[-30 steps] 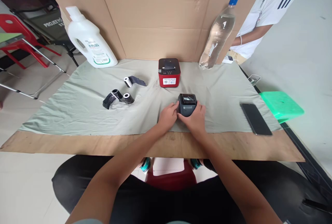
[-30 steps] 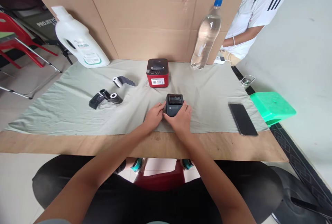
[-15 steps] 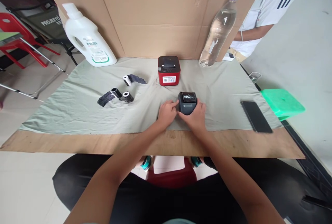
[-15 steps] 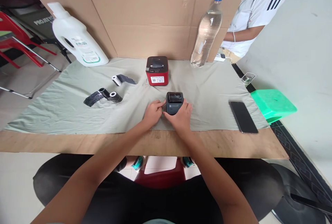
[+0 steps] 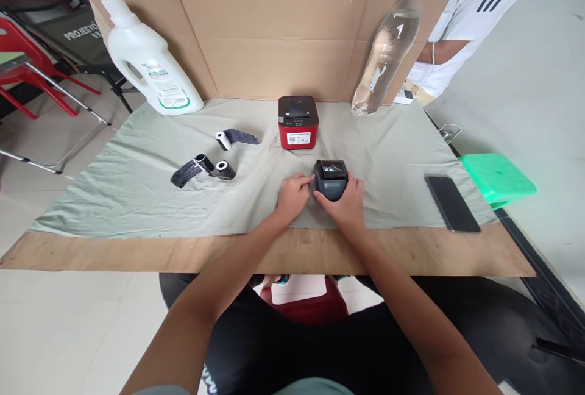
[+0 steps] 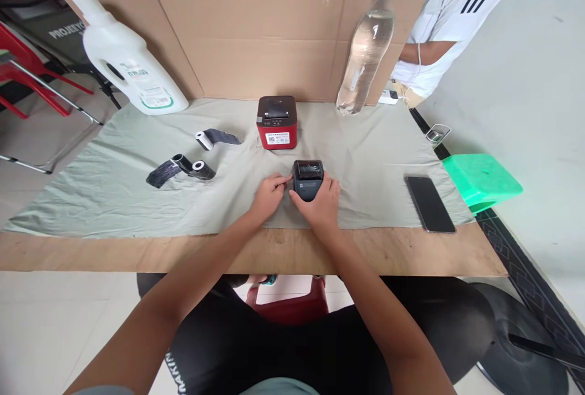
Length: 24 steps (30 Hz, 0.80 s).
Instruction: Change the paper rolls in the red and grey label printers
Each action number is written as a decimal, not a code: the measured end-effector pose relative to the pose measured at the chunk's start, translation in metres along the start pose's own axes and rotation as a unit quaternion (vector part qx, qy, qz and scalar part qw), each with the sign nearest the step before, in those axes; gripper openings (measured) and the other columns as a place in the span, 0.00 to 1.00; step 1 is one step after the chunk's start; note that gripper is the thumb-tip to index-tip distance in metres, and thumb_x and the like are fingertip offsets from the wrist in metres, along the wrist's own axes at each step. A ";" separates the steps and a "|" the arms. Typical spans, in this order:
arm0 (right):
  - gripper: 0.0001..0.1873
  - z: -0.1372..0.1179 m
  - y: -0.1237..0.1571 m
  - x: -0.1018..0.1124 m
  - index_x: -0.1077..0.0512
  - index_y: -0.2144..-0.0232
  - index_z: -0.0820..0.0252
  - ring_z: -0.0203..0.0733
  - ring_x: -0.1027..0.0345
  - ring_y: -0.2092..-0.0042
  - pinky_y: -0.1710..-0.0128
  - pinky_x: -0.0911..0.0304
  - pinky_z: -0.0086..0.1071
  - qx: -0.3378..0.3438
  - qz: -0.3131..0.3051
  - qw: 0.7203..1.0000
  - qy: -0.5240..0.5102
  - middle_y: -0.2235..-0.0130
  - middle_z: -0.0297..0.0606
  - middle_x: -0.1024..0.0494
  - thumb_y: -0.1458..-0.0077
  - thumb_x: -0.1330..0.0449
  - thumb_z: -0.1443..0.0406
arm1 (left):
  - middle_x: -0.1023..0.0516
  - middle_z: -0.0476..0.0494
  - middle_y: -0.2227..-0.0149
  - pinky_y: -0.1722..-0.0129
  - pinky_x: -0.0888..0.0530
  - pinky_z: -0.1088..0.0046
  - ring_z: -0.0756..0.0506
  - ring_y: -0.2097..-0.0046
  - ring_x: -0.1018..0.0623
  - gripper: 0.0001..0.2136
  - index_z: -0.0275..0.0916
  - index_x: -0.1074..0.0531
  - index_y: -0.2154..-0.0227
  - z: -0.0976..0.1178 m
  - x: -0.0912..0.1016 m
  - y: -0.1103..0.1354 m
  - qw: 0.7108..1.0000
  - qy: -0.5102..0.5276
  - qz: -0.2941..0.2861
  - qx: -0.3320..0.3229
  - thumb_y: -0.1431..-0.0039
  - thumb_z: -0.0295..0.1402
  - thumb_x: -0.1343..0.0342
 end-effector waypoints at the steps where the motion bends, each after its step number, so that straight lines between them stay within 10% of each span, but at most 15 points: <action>1: 0.52 0.000 0.000 0.002 0.39 0.36 0.66 0.63 0.39 0.42 0.39 0.40 0.58 0.003 0.003 1.000 -0.004 0.47 0.54 0.33 0.54 0.32 0.41 | 0.18 0.43 0.58 0.48 0.24 0.69 0.44 0.54 0.20 0.24 0.41 0.18 0.46 0.001 0.000 0.000 1.000 -0.001 0.000 -0.002 0.36 0.22 0.55; 8: 0.30 0.001 -0.004 0.025 0.24 0.47 0.61 0.57 0.40 0.43 0.37 0.41 0.57 -0.002 0.042 0.998 -0.052 0.48 0.51 0.31 0.39 0.44 0.46 | 0.19 0.42 0.59 0.50 0.24 0.69 0.44 0.55 0.20 0.23 0.39 0.18 0.47 0.000 0.001 -0.002 0.999 0.029 0.015 -0.005 0.35 0.23 0.54; 24: 0.25 0.011 -0.012 0.021 0.22 0.52 0.63 0.44 0.29 0.59 0.51 0.29 0.44 -0.029 0.043 0.985 -0.165 0.57 0.43 0.27 0.40 0.43 0.51 | 0.18 0.36 0.51 0.44 0.32 0.59 0.35 0.45 0.23 0.25 0.39 0.25 0.38 0.025 -0.006 0.014 0.975 -0.209 -0.028 -0.068 0.34 0.24 0.53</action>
Point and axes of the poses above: each hand's wrist, its own y-axis away from the middle knuckle, its own x-axis out of the back of the hand, z = x × y, the point moved 9 cm from there along -y, towards the middle knuckle
